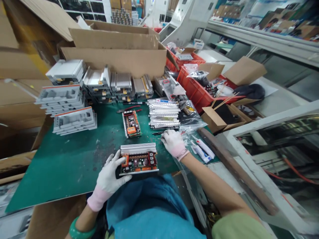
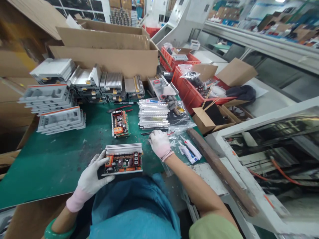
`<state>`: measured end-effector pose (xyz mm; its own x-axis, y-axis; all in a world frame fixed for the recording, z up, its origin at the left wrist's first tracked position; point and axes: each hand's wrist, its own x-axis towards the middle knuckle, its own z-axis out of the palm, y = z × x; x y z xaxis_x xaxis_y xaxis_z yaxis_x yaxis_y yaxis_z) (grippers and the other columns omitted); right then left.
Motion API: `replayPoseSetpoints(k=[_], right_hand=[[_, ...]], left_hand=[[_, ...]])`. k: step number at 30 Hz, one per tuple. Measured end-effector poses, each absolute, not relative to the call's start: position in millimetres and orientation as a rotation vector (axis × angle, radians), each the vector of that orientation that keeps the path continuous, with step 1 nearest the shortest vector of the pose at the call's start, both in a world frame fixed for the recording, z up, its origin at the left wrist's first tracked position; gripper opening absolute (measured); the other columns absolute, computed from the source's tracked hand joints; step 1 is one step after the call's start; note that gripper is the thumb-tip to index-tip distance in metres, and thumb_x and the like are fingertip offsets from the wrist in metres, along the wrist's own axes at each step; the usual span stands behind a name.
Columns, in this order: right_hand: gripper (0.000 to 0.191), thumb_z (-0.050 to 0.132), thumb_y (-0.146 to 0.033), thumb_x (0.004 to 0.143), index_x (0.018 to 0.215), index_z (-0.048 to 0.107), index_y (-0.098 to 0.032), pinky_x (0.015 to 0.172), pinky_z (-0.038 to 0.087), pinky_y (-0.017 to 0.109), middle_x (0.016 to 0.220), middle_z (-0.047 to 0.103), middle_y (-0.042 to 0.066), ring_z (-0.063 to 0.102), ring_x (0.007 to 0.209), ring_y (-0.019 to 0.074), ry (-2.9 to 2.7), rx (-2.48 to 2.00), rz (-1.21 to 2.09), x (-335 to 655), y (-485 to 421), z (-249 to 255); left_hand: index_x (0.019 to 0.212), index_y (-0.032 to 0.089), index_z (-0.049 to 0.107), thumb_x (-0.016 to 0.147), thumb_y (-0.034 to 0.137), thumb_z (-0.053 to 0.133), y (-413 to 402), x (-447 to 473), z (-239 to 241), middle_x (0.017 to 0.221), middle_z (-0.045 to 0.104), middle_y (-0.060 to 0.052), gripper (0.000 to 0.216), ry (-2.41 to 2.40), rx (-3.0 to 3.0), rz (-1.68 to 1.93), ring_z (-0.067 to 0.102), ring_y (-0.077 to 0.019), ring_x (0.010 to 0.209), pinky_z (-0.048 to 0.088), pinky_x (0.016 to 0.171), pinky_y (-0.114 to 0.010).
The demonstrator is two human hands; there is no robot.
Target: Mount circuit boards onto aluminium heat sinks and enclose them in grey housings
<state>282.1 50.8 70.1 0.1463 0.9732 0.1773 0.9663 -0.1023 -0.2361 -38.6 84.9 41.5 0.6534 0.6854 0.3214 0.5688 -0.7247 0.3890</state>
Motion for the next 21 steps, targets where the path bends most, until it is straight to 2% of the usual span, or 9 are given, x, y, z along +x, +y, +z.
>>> replayPoseSetpoints(k=[4, 7, 11, 21], right_hand=[[0.012, 0.054, -0.021, 0.089, 0.097, 0.063, -0.020, 0.080, 0.049, 0.031, 0.093, 0.067, 0.004, 0.063, 0.087, 0.0176, -1.635, -1.863, 0.285, 269.3, 28.0, 59.7], [0.015, 0.056, -0.017, 0.085, 0.097, 0.064, -0.022, 0.080, 0.051, 0.029, 0.091, 0.067, 0.001, 0.064, 0.084, 0.0148, -1.587, -1.743, 0.443, 263.6, 13.4, 54.1], [0.011, 0.057, -0.016, 0.083, 0.086, 0.065, -0.022, 0.078, 0.052, 0.028, 0.085, 0.067, 0.001, 0.065, 0.081, 0.0145, -1.603, -1.735, 0.457, 261.0, 7.6, 54.3], [0.013, 0.058, -0.012, 0.080, 0.081, 0.065, -0.022, 0.075, 0.051, 0.025, 0.084, 0.066, 0.000, 0.065, 0.079, 0.0135, -1.702, -1.801, 0.402, 258.1, 8.0, 53.4]], left_hand=[[0.122, 0.025, 0.051, 0.075, 0.047, 0.071, 84.6, -39.3, 39.6, 0.141, 0.050, -0.013, 0.056, 1.043, 2.615, 0.646, 0.046, -0.0351, 0.131, 0.046, 0.103, -0.053], [0.122, 0.026, 0.051, 0.074, 0.046, 0.071, 84.3, -39.2, 41.3, 0.140, 0.051, -0.011, 0.056, 1.045, 2.600, 0.634, 0.046, -0.0342, 0.131, 0.046, 0.104, -0.052], [0.123, 0.026, 0.049, 0.075, 0.045, 0.071, 84.3, -37.6, 45.3, 0.139, 0.052, -0.011, 0.056, 1.020, 2.601, 0.649, 0.048, -0.0321, 0.129, 0.044, 0.106, -0.050], [0.124, 0.025, 0.048, 0.076, 0.043, 0.070, 84.0, -37.3, 46.7, 0.140, 0.052, -0.012, 0.055, 1.006, 2.603, 0.656, 0.050, -0.0316, 0.128, 0.044, 0.106, -0.050]])
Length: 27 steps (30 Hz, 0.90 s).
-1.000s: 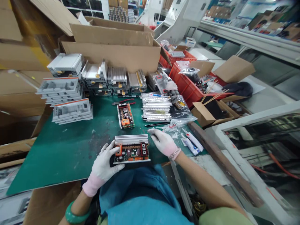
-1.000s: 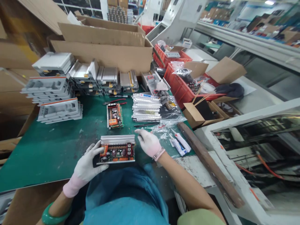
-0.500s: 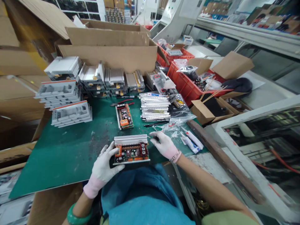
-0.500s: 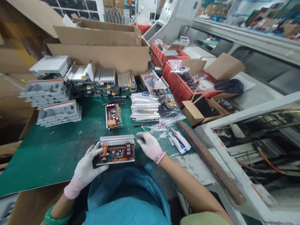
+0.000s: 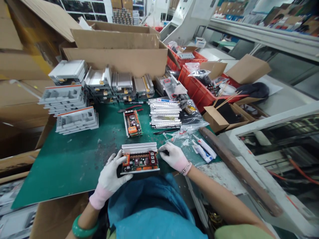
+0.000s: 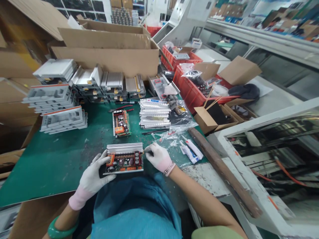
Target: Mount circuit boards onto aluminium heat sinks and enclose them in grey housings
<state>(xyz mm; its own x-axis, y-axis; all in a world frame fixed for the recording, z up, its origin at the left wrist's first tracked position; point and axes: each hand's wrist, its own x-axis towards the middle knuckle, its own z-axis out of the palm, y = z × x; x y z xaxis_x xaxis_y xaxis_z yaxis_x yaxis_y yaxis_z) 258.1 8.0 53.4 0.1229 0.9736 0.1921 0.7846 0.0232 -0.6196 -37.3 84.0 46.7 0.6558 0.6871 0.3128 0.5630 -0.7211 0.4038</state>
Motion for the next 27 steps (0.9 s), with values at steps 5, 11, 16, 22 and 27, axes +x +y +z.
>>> replayPoseSetpoints(k=[5, 11, 16, 22, 27], right_hand=[[0.014, 0.054, -0.016, 0.087, 0.089, 0.066, -0.023, 0.064, 0.046, 0.022, 0.087, 0.066, 0.002, 0.063, 0.078, 0.0135, -1.967, -1.850, 0.168, 261.5, 7.8, 54.0], [0.017, 0.050, -0.020, 0.093, 0.090, 0.067, -0.023, 0.065, 0.043, 0.022, 0.087, 0.065, 0.004, 0.061, 0.079, 0.0135, -2.085, -1.786, 0.022, 265.9, 14.3, 52.1], [0.015, 0.052, -0.022, 0.094, 0.093, 0.067, -0.023, 0.064, 0.042, 0.022, 0.090, 0.067, 0.003, 0.062, 0.079, 0.0125, -2.067, -1.768, 0.034, 267.4, 16.0, 45.4], [0.031, 0.047, -0.011, 0.093, 0.116, 0.063, -0.023, 0.069, 0.041, 0.030, 0.091, 0.067, 0.006, 0.057, 0.079, 0.0168, -2.533, -1.612, -0.212, 272.1, 21.5, 64.7], [0.026, 0.043, -0.013, 0.095, 0.096, 0.067, -0.021, 0.079, 0.041, 0.034, 0.083, 0.066, 0.005, 0.054, 0.077, 0.0174, -2.752, -1.389, -0.312, 270.3, 36.6, 90.7]], left_hand=[[0.123, 0.025, 0.050, 0.075, 0.045, 0.071, 83.7, -38.4, 43.3, 0.142, 0.049, -0.011, 0.056, 1.048, 2.584, 0.622, 0.048, -0.0329, 0.129, 0.046, 0.105, -0.050], [0.123, 0.025, 0.050, 0.073, 0.044, 0.073, 84.0, -39.3, 39.6, 0.141, 0.050, -0.010, 0.059, 1.054, 2.567, 0.630, 0.047, -0.0327, 0.130, 0.047, 0.104, -0.049], [0.123, 0.024, 0.050, 0.074, 0.046, 0.072, 83.5, -39.5, 38.9, 0.142, 0.050, -0.011, 0.059, 1.063, 2.582, 0.631, 0.047, -0.0333, 0.130, 0.048, 0.102, -0.049], [0.124, 0.024, 0.048, 0.077, 0.049, 0.069, 83.3, -38.2, 41.8, 0.142, 0.049, -0.012, 0.057, 1.023, 2.569, 0.649, 0.047, -0.0310, 0.131, 0.045, 0.106, -0.049], [0.122, 0.024, 0.050, 0.076, 0.048, 0.071, 82.6, -37.5, 45.5, 0.141, 0.050, -0.011, 0.056, 1.021, 2.565, 0.647, 0.048, -0.0304, 0.129, 0.044, 0.107, -0.048]])
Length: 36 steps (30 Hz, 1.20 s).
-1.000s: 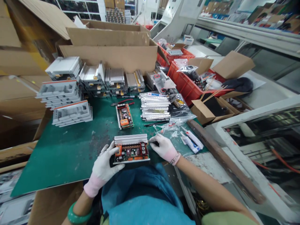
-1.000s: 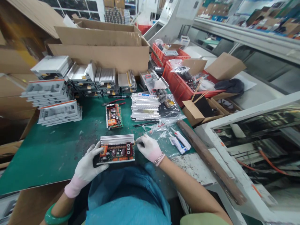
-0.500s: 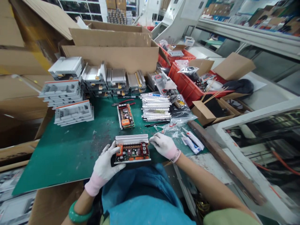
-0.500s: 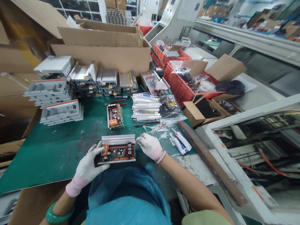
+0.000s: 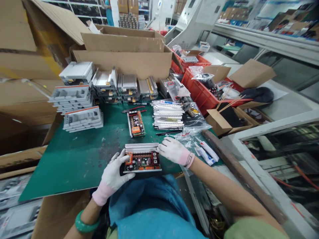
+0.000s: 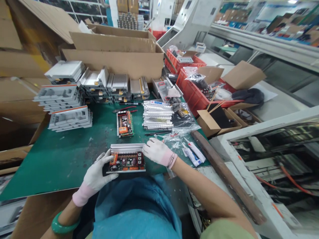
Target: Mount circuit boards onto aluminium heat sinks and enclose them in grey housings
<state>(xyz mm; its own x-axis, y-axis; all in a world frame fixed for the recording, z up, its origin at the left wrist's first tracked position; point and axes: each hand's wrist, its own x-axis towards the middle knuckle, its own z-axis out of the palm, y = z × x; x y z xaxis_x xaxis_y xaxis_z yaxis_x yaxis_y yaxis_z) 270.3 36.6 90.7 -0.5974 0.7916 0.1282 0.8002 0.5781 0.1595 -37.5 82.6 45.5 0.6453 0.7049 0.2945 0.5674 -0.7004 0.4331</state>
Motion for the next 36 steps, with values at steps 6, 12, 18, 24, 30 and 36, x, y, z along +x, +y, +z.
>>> replayPoseSetpoints(k=[6, 12, 18, 24, 30, 36], right_hand=[[0.021, 0.051, -0.018, 0.092, 0.077, 0.065, -0.021, 0.078, 0.039, 0.032, 0.072, 0.063, 0.003, 0.055, 0.074, 0.0167, -2.330, -1.739, -0.320, 262.3, 24.4, 72.3], [0.014, 0.057, -0.021, 0.088, 0.077, 0.066, -0.022, 0.067, 0.040, 0.028, 0.076, 0.069, 0.001, 0.062, 0.073, 0.0166, -1.954, -1.949, -0.009, 248.2, 9.7, 50.5], [0.023, 0.045, -0.023, 0.094, 0.089, 0.068, -0.020, 0.070, 0.044, 0.030, 0.084, 0.072, 0.005, 0.065, 0.076, 0.0189, -1.962, -1.844, -0.109, 269.9, 19.7, 45.2], [0.029, 0.047, -0.032, 0.094, 0.107, 0.064, -0.014, 0.072, 0.046, 0.035, 0.092, 0.071, 0.011, 0.065, 0.077, 0.0225, -1.926, -1.762, -0.436, 280.9, 25.0, 40.5], [0.028, 0.044, -0.033, 0.095, 0.109, 0.061, -0.015, 0.072, 0.048, 0.036, 0.088, 0.070, 0.009, 0.063, 0.077, 0.0228, -1.962, -1.669, -0.461, 272.5, 13.0, 44.8], [0.028, 0.046, -0.036, 0.095, 0.113, 0.059, -0.019, 0.074, 0.053, 0.037, 0.092, 0.070, 0.008, 0.066, 0.081, 0.0228, -1.889, -1.626, -0.384, 260.6, 6.1, 60.7]], left_hand=[[0.123, 0.023, 0.051, 0.073, 0.042, 0.074, 80.9, -37.4, 48.0, 0.141, 0.051, -0.012, 0.058, 1.022, 2.540, 0.646, 0.048, -0.0311, 0.129, 0.043, 0.108, -0.049], [0.124, 0.023, 0.053, 0.072, 0.040, 0.075, 76.5, -38.3, 41.6, 0.145, 0.045, -0.013, 0.059, 1.080, 2.473, 0.588, 0.042, -0.0325, 0.134, 0.041, 0.108, -0.051], [0.129, 0.022, 0.049, 0.069, 0.062, 0.072, 90.1, -49.7, 69.8, 0.138, 0.053, -0.013, 0.076, 0.978, 2.591, 0.489, 0.045, -0.0302, 0.132, 0.027, 0.116, -0.052], [0.130, 0.019, 0.050, 0.084, 0.043, 0.058, 184.4, -86.8, 114.5, 0.144, 0.046, -0.013, 0.052, 1.648, 2.623, 0.850, 0.036, -0.0291, 0.137, 0.025, 0.116, -0.050], [0.102, 0.017, 0.063, 0.077, 0.031, 0.057, 252.0, -114.5, 111.7, 0.126, 0.060, -0.017, 0.030, 1.768, 2.396, 1.001, 0.043, -0.0364, 0.131, 0.028, 0.111, -0.058], [0.109, 0.014, 0.055, 0.089, 0.036, 0.041, 215.3, -96.7, 106.7, 0.114, 0.063, -0.016, 0.033, 1.763, 2.193, 1.428, 0.058, -0.0268, 0.114, 0.045, 0.100, -0.043]])
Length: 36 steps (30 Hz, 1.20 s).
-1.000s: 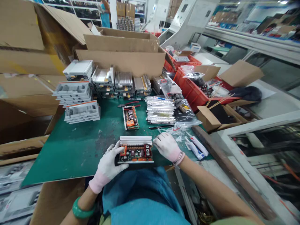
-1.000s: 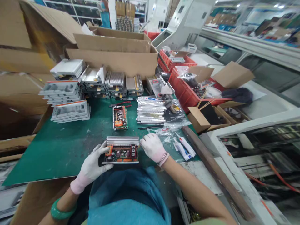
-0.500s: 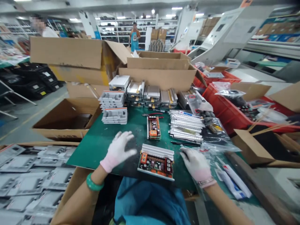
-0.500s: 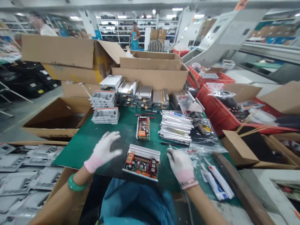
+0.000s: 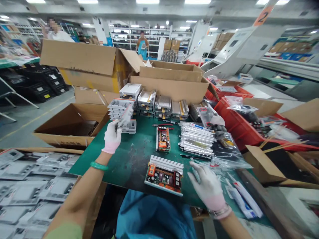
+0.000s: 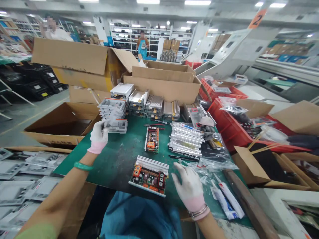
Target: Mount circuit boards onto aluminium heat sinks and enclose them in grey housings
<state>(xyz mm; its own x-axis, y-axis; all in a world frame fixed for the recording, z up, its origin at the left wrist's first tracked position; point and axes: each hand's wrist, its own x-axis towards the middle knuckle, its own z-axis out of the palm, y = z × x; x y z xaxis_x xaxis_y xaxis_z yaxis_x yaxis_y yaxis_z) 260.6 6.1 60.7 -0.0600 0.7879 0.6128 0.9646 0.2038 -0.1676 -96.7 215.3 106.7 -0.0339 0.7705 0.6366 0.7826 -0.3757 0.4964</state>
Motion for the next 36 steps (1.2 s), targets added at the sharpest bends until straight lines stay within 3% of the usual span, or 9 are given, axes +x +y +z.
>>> replayPoseSetpoints(k=[2, 4, 8, 13, 17, 20, 24, 33, 36], right_hand=[[0.030, 0.047, -0.037, 0.094, 0.117, 0.057, -0.020, 0.076, 0.055, 0.036, 0.097, 0.071, 0.008, 0.068, 0.085, 0.0220, -1.867, -1.593, -0.261, 247.1, 4.9, 70.2], [0.037, 0.048, -0.037, 0.093, 0.126, 0.052, -0.021, 0.080, 0.056, 0.035, 0.103, 0.071, 0.008, 0.069, 0.088, 0.0206, -1.827, -1.549, -0.091, 231.4, 3.6, 80.9], [0.059, 0.040, -0.040, 0.094, 0.147, 0.026, -0.018, 0.073, 0.059, 0.032, 0.107, 0.071, 0.009, 0.072, 0.084, 0.0191, -1.743, -1.395, 0.214, 208.6, -2.0, 100.9], [0.033, 0.040, -0.037, 0.094, 0.121, 0.052, -0.021, 0.070, 0.057, 0.027, 0.104, 0.073, 0.007, 0.072, 0.087, 0.0188, -1.757, -1.479, 0.176, 209.4, -11.5, 109.1], [0.031, 0.037, -0.038, 0.093, 0.107, 0.059, -0.020, 0.054, 0.052, 0.025, 0.081, 0.074, 0.004, 0.070, 0.062, 0.0174, -1.740, -1.714, 0.123, 217.8, -13.3, 99.2], [0.035, 0.035, -0.038, 0.093, 0.103, 0.063, -0.020, 0.050, 0.046, 0.025, 0.068, 0.072, 0.003, 0.067, 0.053, 0.0180, -1.769, -1.834, 0.082, 220.0, -8.6, 90.4], [0.036, 0.035, -0.037, 0.092, 0.102, 0.065, -0.019, 0.047, 0.040, 0.025, 0.059, 0.068, 0.002, 0.065, 0.048, 0.0185, -1.830, -1.903, 0.024, 218.9, 1.0, 83.7], [0.029, 0.045, -0.039, 0.093, 0.105, 0.066, -0.023, 0.050, 0.041, 0.025, 0.061, 0.068, -0.001, 0.065, 0.054, 0.0178, -1.905, -2.008, 0.122, 221.7, 7.8, 83.1], [0.033, 0.053, -0.043, 0.090, 0.111, 0.067, -0.023, 0.065, 0.048, 0.030, 0.085, 0.072, 0.007, 0.068, 0.076, 0.0218, -1.978, -1.911, -0.176, 221.5, 2.3, 84.2]], left_hand=[[0.109, 0.012, 0.055, 0.092, 0.045, 0.038, 181.7, -76.1, 104.6, 0.100, 0.066, -0.014, 0.041, -1.798, -2.082, -1.548, 0.064, -0.0265, 0.098, 0.052, 0.089, -0.043], [0.098, 0.014, 0.061, 0.086, 0.055, 0.051, 139.5, -49.5, 104.2, 0.089, 0.068, -0.010, 0.044, -1.859, -2.145, -1.752, 0.067, -0.0258, 0.087, 0.055, 0.084, -0.041], [0.104, 0.019, 0.066, 0.077, 0.061, 0.062, 57.8, -1.9, 110.7, 0.088, 0.071, -0.007, 0.050, -1.858, -2.924, -1.972, 0.068, -0.0249, 0.086, 0.058, 0.082, -0.039], [0.119, 0.018, 0.061, 0.071, 0.061, 0.070, 26.9, 0.3, 108.9, 0.102, 0.071, -0.009, 0.065, -1.536, -3.800, -1.615, 0.067, -0.0268, 0.097, 0.054, 0.092, -0.039], [0.113, 0.018, 0.062, 0.055, 0.069, 0.077, 46.1, -25.2, 97.2, 0.102, 0.070, -0.010, 0.079, -1.856, -3.289, -1.332, 0.067, -0.0314, 0.094, 0.054, 0.089, -0.045], [0.127, 0.017, 0.052, 0.053, 0.071, 0.076, 62.0, -34.7, 89.7, 0.129, 0.058, -0.016, 0.095, -1.671, -2.958, -1.202, 0.051, -0.0395, 0.123, 0.043, 0.104, -0.053], [0.138, 0.018, 0.039, 0.065, 0.060, 0.075, 74.8, -33.6, 81.5, 0.141, 0.048, -0.015, 0.092, -1.343, -3.130, -0.954, 0.027, -0.0372, 0.141, 0.036, 0.111, -0.052], [0.131, 0.015, 0.044, 0.072, 0.058, 0.071, 85.5, -32.2, 72.6, 0.139, 0.048, -0.019, 0.078, -1.327, -3.278, -0.895, 0.040, -0.0338, 0.135, 0.042, 0.107, -0.046], [0.128, 0.015, 0.046, 0.070, 0.054, 0.072, 89.9, -31.8, 75.8, 0.136, 0.050, -0.019, 0.075, -1.254, -3.261, -0.868, 0.043, -0.0344, 0.133, 0.042, 0.106, -0.047]])
